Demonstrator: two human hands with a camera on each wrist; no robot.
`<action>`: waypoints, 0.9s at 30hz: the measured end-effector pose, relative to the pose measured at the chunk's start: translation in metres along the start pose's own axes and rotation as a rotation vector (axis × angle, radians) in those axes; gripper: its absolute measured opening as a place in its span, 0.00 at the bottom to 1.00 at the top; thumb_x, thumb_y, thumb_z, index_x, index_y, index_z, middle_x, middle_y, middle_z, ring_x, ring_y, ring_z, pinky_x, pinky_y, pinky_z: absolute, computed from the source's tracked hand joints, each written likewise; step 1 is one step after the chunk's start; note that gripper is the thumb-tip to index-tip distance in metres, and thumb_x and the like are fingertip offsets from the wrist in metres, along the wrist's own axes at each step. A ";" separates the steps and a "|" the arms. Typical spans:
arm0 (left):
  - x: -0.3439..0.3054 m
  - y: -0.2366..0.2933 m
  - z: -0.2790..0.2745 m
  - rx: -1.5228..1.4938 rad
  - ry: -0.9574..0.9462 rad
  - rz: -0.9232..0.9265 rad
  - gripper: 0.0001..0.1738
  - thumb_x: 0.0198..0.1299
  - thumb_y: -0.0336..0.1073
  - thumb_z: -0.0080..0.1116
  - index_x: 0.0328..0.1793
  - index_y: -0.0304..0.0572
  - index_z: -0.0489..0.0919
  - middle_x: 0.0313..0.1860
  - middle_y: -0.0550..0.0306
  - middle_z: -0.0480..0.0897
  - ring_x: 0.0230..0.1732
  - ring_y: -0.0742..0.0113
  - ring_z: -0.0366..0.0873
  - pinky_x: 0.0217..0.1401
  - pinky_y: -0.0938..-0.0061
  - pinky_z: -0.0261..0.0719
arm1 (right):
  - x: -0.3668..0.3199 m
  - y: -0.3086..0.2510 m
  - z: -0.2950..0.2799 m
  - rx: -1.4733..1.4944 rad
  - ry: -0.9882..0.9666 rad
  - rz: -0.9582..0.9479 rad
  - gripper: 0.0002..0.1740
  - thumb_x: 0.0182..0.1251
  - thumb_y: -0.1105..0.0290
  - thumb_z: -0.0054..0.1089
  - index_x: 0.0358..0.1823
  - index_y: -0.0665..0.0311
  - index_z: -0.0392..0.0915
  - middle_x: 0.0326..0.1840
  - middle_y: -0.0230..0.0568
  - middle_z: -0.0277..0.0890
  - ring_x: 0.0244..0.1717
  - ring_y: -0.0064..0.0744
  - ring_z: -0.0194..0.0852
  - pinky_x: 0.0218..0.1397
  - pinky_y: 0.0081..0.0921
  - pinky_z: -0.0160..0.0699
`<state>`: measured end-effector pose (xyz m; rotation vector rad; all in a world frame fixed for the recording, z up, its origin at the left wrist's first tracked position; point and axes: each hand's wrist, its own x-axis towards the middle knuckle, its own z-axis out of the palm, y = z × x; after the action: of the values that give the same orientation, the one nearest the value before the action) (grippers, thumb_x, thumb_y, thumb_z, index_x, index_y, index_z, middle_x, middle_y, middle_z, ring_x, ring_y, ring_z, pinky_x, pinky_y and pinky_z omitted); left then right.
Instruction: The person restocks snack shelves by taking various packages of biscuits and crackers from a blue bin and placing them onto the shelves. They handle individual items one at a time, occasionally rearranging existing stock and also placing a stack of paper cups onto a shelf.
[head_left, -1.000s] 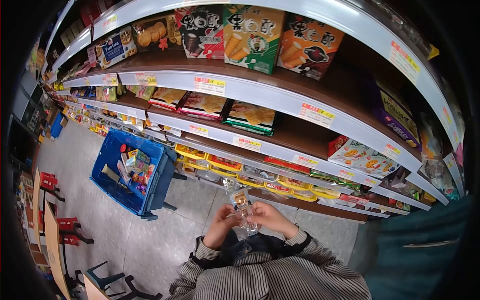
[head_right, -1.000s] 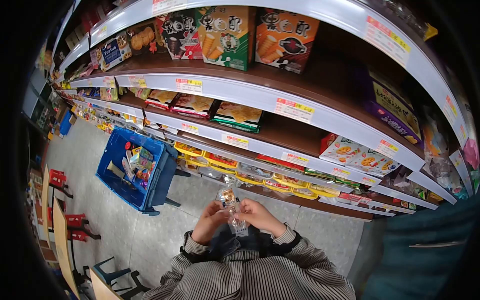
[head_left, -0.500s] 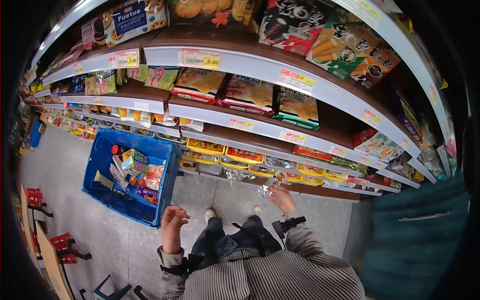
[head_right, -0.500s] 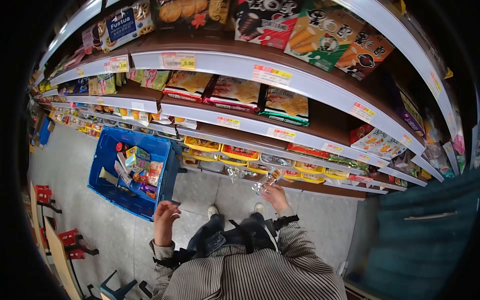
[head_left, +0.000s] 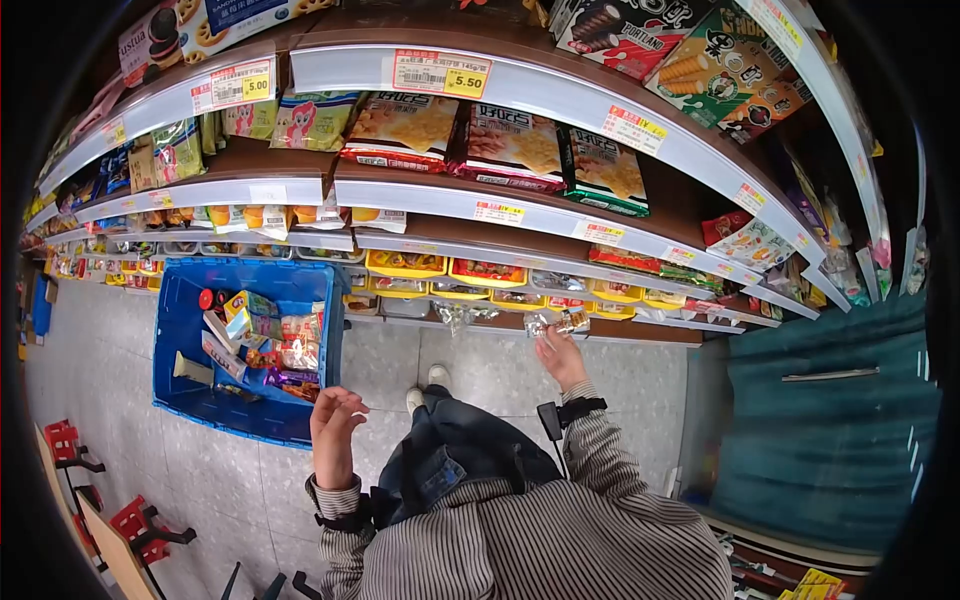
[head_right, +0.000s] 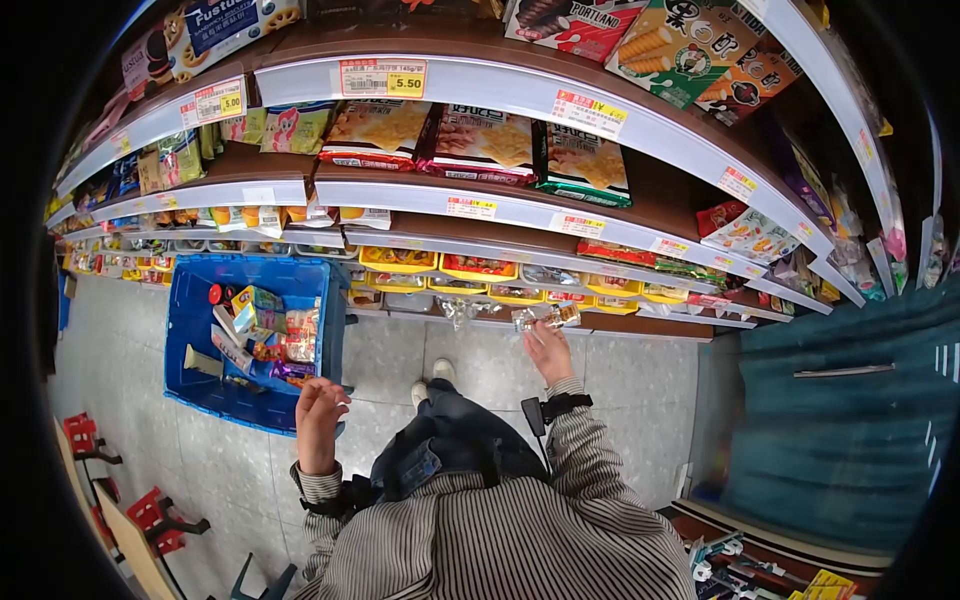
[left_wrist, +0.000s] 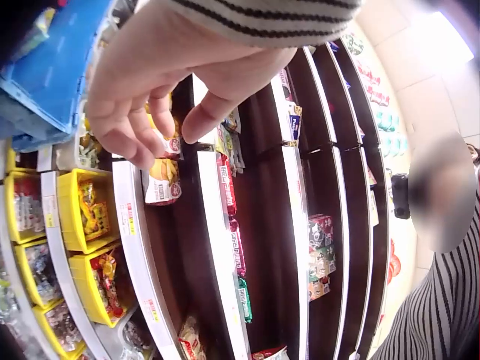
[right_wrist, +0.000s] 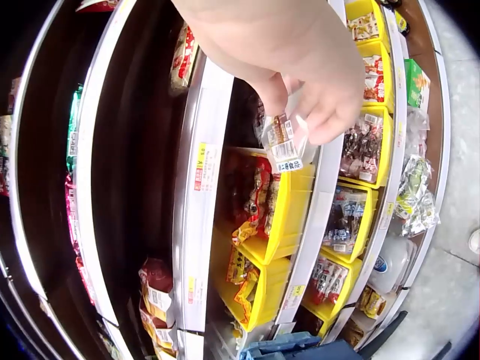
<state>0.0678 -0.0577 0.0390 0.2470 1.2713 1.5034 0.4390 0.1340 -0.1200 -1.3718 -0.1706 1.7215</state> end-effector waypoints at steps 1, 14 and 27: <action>0.000 0.001 0.004 0.007 -0.002 -0.009 0.06 0.60 0.28 0.54 0.44 0.43 0.73 0.38 0.61 0.79 0.39 0.72 0.78 0.41 0.81 0.72 | 0.009 -0.002 0.000 0.036 0.000 -0.011 0.08 0.63 0.71 0.63 0.41 0.53 0.72 0.43 0.30 0.78 0.45 0.33 0.78 0.47 0.30 0.79; 0.006 0.007 0.000 0.036 0.147 0.070 0.08 0.60 0.29 0.54 0.45 0.42 0.73 0.38 0.61 0.79 0.38 0.73 0.78 0.40 0.82 0.73 | 0.103 -0.035 0.066 -0.054 0.386 -0.264 0.18 0.58 0.77 0.63 0.48 0.61 0.67 0.44 0.40 0.75 0.43 0.35 0.78 0.41 0.32 0.83; 0.029 -0.003 -0.051 -0.043 0.304 0.061 0.07 0.61 0.30 0.53 0.46 0.41 0.74 0.37 0.61 0.80 0.38 0.73 0.78 0.40 0.80 0.74 | 0.143 -0.023 0.052 -0.215 0.473 -0.265 0.33 0.53 0.73 0.70 0.59 0.72 0.63 0.60 0.58 0.69 0.50 0.42 0.79 0.48 0.39 0.84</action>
<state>0.0221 -0.0638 0.0030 0.0286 1.4780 1.6639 0.4108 0.2691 -0.1886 -1.7875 -0.2621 1.1501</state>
